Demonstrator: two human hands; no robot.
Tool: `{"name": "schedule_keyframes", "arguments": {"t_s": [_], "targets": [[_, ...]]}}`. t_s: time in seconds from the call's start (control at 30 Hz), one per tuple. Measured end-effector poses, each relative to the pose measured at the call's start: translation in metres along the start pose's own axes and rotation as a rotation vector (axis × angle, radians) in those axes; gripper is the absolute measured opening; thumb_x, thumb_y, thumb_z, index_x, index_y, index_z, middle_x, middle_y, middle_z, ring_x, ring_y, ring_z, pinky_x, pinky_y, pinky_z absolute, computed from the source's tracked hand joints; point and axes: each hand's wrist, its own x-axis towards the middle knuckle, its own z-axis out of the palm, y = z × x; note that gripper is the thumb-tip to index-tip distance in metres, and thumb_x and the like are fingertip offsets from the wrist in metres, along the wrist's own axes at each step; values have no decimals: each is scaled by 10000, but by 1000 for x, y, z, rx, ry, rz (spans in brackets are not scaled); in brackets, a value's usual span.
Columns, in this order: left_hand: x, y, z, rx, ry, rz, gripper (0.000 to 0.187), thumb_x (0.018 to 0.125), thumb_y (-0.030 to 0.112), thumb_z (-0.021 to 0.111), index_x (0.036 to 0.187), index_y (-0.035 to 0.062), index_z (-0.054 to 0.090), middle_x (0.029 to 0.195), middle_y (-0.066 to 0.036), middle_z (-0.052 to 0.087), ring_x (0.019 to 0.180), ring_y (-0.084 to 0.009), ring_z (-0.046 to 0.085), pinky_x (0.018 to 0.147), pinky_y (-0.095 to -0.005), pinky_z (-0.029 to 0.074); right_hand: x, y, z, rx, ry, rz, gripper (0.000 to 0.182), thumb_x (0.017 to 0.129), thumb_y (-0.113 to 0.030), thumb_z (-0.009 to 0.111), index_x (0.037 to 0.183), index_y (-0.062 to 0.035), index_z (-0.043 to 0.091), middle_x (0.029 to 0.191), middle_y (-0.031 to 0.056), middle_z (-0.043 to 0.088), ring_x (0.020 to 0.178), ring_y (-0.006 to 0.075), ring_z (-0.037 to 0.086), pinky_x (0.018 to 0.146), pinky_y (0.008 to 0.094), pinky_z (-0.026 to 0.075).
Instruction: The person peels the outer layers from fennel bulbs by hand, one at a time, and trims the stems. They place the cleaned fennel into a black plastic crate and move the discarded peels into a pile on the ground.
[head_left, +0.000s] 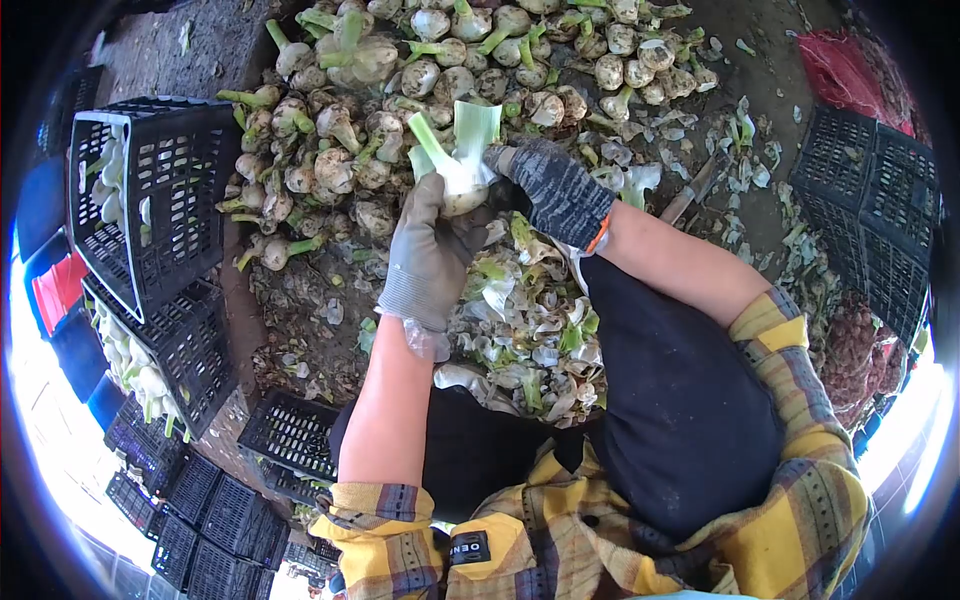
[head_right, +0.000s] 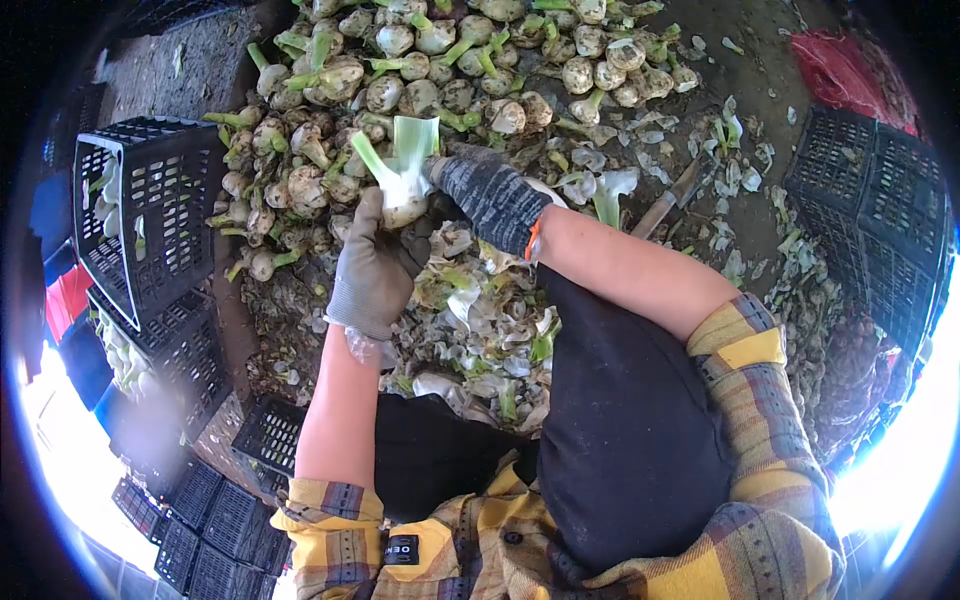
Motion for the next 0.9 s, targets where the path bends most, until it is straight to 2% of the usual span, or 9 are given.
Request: {"name": "schedule_keyframes", "arguments": {"t_s": [0.13,0.23,0.3,0.47,0.53,0.6,0.63,0.73,0.9], "targets": [[1,1,1,97,21,-8,345,854,280,583,1117,74,498,935,-67,594,763,-163,592,642,-279,510,-3,-17,5,-39,74,89,273,895,-220,500,989,19,591,787,74,626,714,125,587,649,267,482],[0,-2,7,342,160,129,320,847,275,597,1077,70,510,887,-54,589,721,-155,579,626,-258,500,0,-3,11,-365,159,-120,245,850,-199,504,944,16,575,791,141,611,692,174,549,646,335,454],[-3,-1,18,305,272,137,286,830,239,627,1036,79,511,820,-33,580,690,-133,559,546,-219,455,-5,-7,14,-205,116,-70,253,852,-203,504,945,18,583,789,114,620,680,175,561,634,331,457],[-4,2,9,75,76,91,318,857,333,570,1027,70,513,839,-30,580,703,-132,552,520,-245,411,-7,-9,4,302,-89,167,270,900,-215,501,1025,14,572,889,107,620,755,145,605,685,272,489],[-2,1,5,75,34,88,346,868,363,543,1041,65,516,864,-39,580,726,-129,550,554,-251,424,-7,-8,5,35,-33,20,286,893,-233,496,1006,16,580,873,105,621,755,152,602,675,289,481],[-4,4,11,236,161,66,353,879,361,521,1066,61,511,899,-52,576,743,-139,552,583,-255,433,-10,-15,10,-315,52,-203,275,871,-241,501,978,-5,593,803,88,629,725,151,594,634,297,463],[-4,5,12,315,225,56,358,885,360,510,1078,59,509,917,-58,574,752,-145,554,597,-258,438,-12,-15,12,-230,55,-48,284,879,-243,494,981,5,588,806,87,637,719,150,592,618,284,458],[4,1,6,161,211,150,344,901,347,483,1090,61,506,937,-72,574,747,-170,559,605,-261,447,-10,-10,9,374,-44,167,266,887,-175,519,1057,29,541,975,125,599,857,178,594,777,297,514],[7,17,-1,-62,228,161,297,908,307,446,1039,57,537,904,-106,601,751,-229,594,569,-278,492,-5,-1,1,1014,127,236,315,891,-136,490,1073,121,469,969,167,596,830,227,621,815,333,524]]}}
